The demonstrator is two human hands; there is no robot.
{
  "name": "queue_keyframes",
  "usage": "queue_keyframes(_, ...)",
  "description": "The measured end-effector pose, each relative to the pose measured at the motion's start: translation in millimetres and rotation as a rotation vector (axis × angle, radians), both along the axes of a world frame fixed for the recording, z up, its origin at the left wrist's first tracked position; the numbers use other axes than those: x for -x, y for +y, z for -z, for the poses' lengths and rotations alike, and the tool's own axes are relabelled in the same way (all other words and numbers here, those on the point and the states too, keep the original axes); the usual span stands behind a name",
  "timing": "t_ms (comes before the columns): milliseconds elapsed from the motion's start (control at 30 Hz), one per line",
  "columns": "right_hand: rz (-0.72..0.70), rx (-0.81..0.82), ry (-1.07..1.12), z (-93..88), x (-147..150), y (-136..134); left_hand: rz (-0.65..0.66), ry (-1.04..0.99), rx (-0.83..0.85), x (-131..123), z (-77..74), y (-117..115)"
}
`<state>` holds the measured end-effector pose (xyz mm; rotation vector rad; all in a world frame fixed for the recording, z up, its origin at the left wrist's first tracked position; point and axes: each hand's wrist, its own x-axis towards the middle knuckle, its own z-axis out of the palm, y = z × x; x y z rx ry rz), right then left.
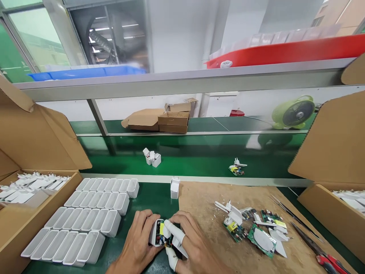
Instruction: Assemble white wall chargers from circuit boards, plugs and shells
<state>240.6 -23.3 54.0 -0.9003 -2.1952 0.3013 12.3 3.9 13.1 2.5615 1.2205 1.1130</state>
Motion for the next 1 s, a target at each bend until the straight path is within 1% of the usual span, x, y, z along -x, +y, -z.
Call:
queue_keyframes(233,-0.001,-0.007,0.028,1.7,0.5,1.5,0.015,0.011,0.011,0.1,2.0,0.4)
queue_keyframes(400,-0.001,-0.024,0.016,2.0,2.1,1.9,-0.015,-0.04,-0.032,-4.9,-3.9,0.2)
queue_keyframes(500,-0.001,-0.021,0.015,1.8,2.7,1.4,-0.02,-0.044,-0.026,-5.6,-7.0,-1.0)
queue_keyframes(567,-0.001,-0.014,0.016,1.6,2.8,0.9,-0.01,-0.022,-0.006,-4.1,-6.3,-1.9)
queue_keyframes(700,-0.009,0.018,-0.013,1.1,3.8,-0.2,0.035,0.012,0.042,-1.1,-0.1,-3.8)
queue_keyframes(767,-0.003,0.04,-0.034,-0.2,3.8,-0.7,0.064,-0.013,0.08,-1.3,2.3,-4.3)
queue_keyframes(833,0.004,0.074,-0.023,-2.1,2.6,-0.9,0.104,-0.077,0.153,-2.7,3.3,-4.1)
queue_keyframes(933,-0.002,0.141,0.079,-2.9,-1.3,-0.6,0.154,-0.25,0.3,-6.2,4.2,-2.1)
queue_keyframes(1000,0.019,0.165,0.147,0.8,-3.6,0.3,0.13,-0.376,0.409,-7.9,5.1,-0.3)
